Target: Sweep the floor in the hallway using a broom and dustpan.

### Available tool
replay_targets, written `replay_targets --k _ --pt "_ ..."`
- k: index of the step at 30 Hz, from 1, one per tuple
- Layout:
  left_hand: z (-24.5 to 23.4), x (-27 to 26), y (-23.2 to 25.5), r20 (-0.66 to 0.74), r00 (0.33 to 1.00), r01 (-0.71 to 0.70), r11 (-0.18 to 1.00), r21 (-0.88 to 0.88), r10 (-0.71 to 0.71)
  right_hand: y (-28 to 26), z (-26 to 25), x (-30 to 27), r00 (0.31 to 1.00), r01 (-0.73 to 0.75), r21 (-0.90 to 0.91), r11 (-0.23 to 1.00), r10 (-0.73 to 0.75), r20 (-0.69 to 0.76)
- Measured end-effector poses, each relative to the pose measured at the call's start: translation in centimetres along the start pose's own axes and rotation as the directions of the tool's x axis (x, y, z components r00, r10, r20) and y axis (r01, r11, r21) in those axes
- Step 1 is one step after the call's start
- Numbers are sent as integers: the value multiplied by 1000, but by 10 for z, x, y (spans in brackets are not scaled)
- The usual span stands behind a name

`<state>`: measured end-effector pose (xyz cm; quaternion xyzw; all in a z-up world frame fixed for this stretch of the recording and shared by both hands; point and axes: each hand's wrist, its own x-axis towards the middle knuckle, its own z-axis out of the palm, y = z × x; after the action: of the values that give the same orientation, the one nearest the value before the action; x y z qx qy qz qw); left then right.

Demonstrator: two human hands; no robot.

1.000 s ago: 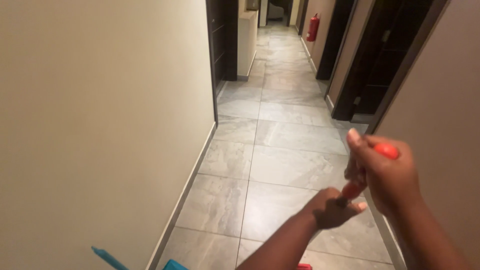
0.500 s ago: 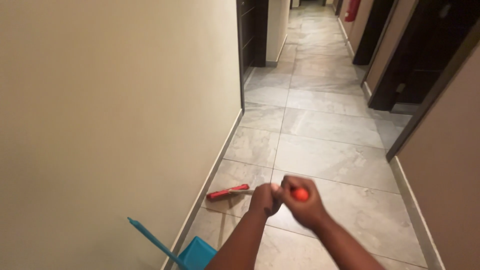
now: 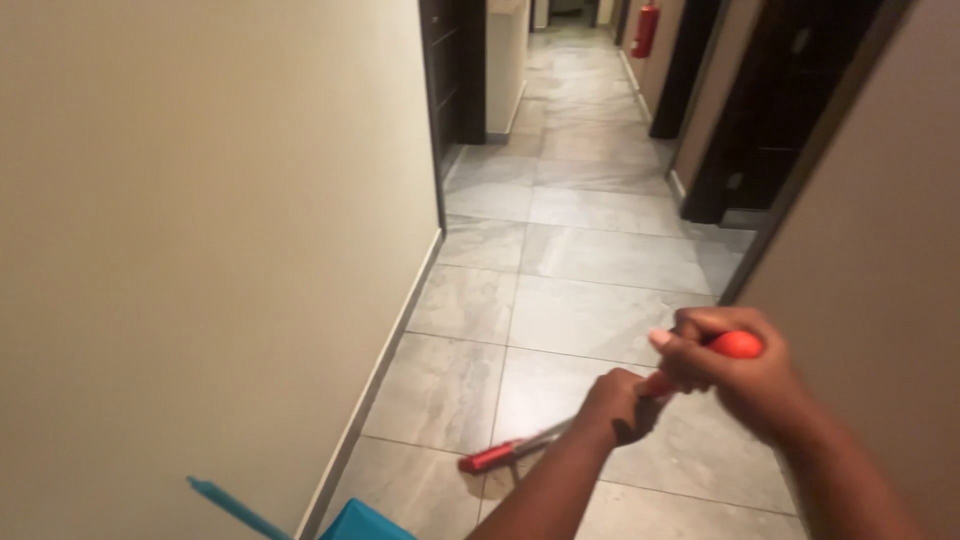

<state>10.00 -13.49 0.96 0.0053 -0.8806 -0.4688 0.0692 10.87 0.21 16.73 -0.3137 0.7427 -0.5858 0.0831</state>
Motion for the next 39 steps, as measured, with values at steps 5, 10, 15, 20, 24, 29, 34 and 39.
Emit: replay_targets --k 5,10,15,20,24,29,34,39 --pt "22 10 51 152 988 -23 997 -68 33 -1 -45 -15 996 3 58 998 3 -93" --pt "11 20 99 227 967 -114 993 -33 118 -45 -39 -22 908 70 32 997 -51 -415" --pt "24 37 89 198 970 -149 988 35 139 -45 -20 -25 738 145 -134 980 -197 -645" --pt "52 38 -3 197 963 -199 978 53 186 12 26 -25 828 -18 -50 999 -13 -560" --pt "35 9 -18 224 948 -224 974 -36 226 3 53 -36 885 -133 -129 983 60 -462" --pt "-16 -33 22 366 920 -86 983 -163 141 -48 64 -40 877 -142 -169 975 44 -479" --pt "-45 -52 31 457 874 -100 981 -165 166 -78 89 -48 831 -44 -200 979 -75 -551" --pt "-59 -71 43 556 814 -50 974 -220 167 -99 98 -62 796 76 -151 986 -151 -586"
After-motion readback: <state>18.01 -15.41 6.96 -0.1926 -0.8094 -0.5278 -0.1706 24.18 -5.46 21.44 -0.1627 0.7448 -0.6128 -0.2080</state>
